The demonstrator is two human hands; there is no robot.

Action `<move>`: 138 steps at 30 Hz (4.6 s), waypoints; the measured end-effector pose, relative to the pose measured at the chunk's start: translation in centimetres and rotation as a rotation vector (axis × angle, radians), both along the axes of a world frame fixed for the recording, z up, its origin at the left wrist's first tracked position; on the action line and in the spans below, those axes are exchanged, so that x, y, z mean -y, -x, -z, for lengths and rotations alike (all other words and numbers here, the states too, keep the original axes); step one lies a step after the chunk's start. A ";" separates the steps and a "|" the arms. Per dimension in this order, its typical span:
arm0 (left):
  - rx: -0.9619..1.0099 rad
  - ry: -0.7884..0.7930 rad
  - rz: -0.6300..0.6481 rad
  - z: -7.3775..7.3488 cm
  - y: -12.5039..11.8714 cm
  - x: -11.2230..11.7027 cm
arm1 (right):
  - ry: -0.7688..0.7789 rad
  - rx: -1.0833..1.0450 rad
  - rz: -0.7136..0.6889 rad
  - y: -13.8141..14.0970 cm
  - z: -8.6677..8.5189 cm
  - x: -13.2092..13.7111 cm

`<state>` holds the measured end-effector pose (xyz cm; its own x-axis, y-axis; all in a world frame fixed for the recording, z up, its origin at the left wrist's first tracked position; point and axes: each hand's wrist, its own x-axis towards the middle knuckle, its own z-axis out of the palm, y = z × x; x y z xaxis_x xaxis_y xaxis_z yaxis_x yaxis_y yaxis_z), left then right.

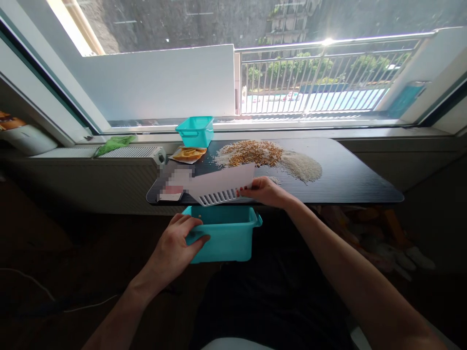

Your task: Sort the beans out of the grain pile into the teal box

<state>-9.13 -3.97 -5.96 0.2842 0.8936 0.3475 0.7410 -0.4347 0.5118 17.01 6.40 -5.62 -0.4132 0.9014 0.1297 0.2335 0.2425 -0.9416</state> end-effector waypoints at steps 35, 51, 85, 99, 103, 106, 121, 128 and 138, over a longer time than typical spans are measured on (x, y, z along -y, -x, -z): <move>0.073 0.039 0.182 -0.5 -6.8 0.0 | 0.026 -0.063 0.551 -10.1 0.3 2.7; 0.073 0.045 0.194 -0.5 -6.8 0.0 | 0.041 -0.046 0.574 -11.5 -0.2 5.1; 0.067 0.028 0.193 -0.4 -6.6 0.0 | 0.030 0.018 0.435 -10.3 0.2 3.9; 0.065 0.044 0.190 -0.6 -6.7 0.1 | 0.131 -0.049 0.428 -10.0 -1.1 5.8; 0.054 0.040 0.190 -0.6 -6.7 0.1 | 0.156 -0.063 0.409 -9.8 -1.4 5.9; 0.055 0.034 0.192 -0.5 -6.6 0.1 | 0.115 -0.038 0.415 -9.7 -1.2 5.5; 0.059 0.129 0.087 0.4 -2.8 -0.4 | 0.103 -0.004 0.269 -7.5 -1.6 4.7; -0.015 0.018 0.011 0.6 0.6 -0.6 | -0.011 -0.081 0.209 -0.3 -0.6 1.6; -0.017 -0.001 -0.009 0.0 1.0 -0.4 | 0.000 0.005 0.000 2.8 -0.3 0.4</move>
